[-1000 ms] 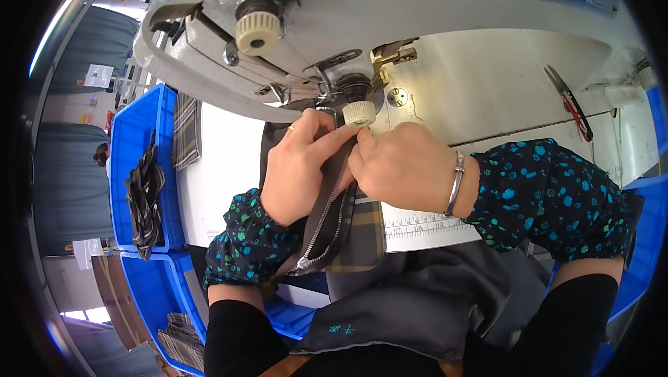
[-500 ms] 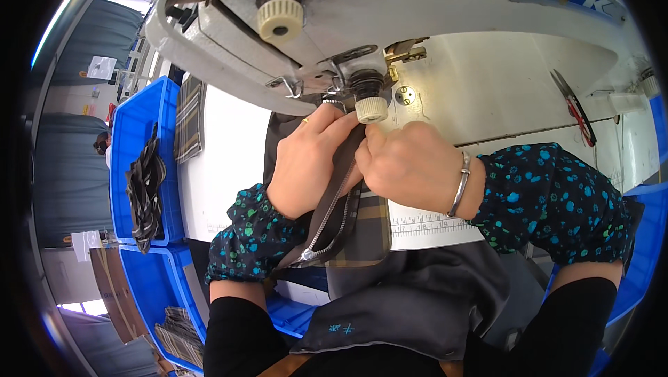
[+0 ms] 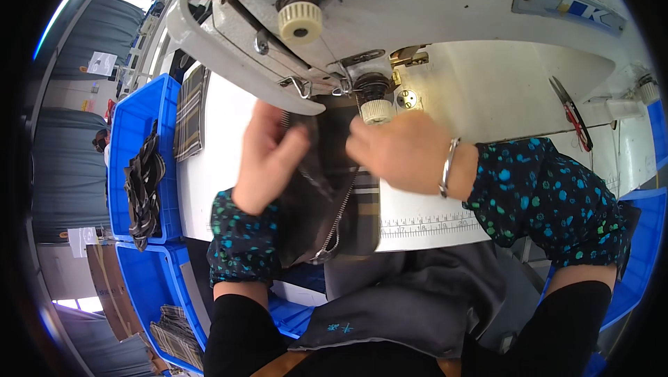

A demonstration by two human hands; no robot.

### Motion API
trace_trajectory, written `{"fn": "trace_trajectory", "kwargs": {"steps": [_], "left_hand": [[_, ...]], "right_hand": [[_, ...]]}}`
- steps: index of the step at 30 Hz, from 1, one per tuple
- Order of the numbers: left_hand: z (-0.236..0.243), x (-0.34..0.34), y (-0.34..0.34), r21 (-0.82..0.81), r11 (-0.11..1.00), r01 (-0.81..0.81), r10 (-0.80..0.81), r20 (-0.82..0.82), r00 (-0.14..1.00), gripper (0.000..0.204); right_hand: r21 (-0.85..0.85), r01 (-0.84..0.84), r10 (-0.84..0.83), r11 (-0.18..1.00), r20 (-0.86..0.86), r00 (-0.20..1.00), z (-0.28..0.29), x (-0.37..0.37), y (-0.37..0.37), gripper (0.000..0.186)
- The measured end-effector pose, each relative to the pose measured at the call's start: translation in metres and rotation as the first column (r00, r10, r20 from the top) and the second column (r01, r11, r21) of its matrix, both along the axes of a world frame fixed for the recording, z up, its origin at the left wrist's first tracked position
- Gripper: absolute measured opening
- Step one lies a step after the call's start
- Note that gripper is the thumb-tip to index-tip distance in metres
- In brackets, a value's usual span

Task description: The person sews zippers onto small fabric pouches using an industrial sewing machine. They pick up a pouch and a zipper from a blue bin, align them under the machine's presser foot, and stitch the zipper in place. After sewing, the finished pouch is placed into a separate blue bin.

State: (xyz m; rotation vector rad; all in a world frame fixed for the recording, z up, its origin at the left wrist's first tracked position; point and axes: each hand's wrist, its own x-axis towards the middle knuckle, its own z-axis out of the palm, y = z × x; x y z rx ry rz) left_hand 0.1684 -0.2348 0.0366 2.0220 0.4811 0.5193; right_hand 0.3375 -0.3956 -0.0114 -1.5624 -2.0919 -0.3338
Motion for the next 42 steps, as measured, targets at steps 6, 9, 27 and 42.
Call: {"fn": "trace_trajectory", "kwargs": {"steps": [6, 9, 27, 42], "left_hand": [[0.003, -0.005, 0.042, 0.586, 0.795, -0.159, 0.263, -0.096, 0.96, 0.03], [0.015, 0.0, 0.01, 0.798, 0.601, -0.04, 0.061, 0.004, 0.998, 0.035], [0.01, -0.019, -0.039, 0.701, 0.456, 0.548, -0.369, -0.411, 0.834, 0.04], [-0.004, -0.017, -0.051, 0.765, 0.5, 0.406, -0.296, -0.29, 0.91, 0.031]], "right_hand": [[0.051, -0.402, 0.398, 0.914, 0.077, 0.914, 0.002, -0.036, -0.034, 0.013], [0.139, -0.388, 0.37, 0.911, 0.142, 0.918, 0.008, -0.036, -0.027, 0.012], [0.044, -0.403, 0.396, 0.914, 0.116, 0.911, 0.018, -0.04, -0.048, 0.016], [0.131, -0.235, 0.188, 0.963, 0.294, 0.937, 0.004, -0.052, -0.05, 0.03]]}}
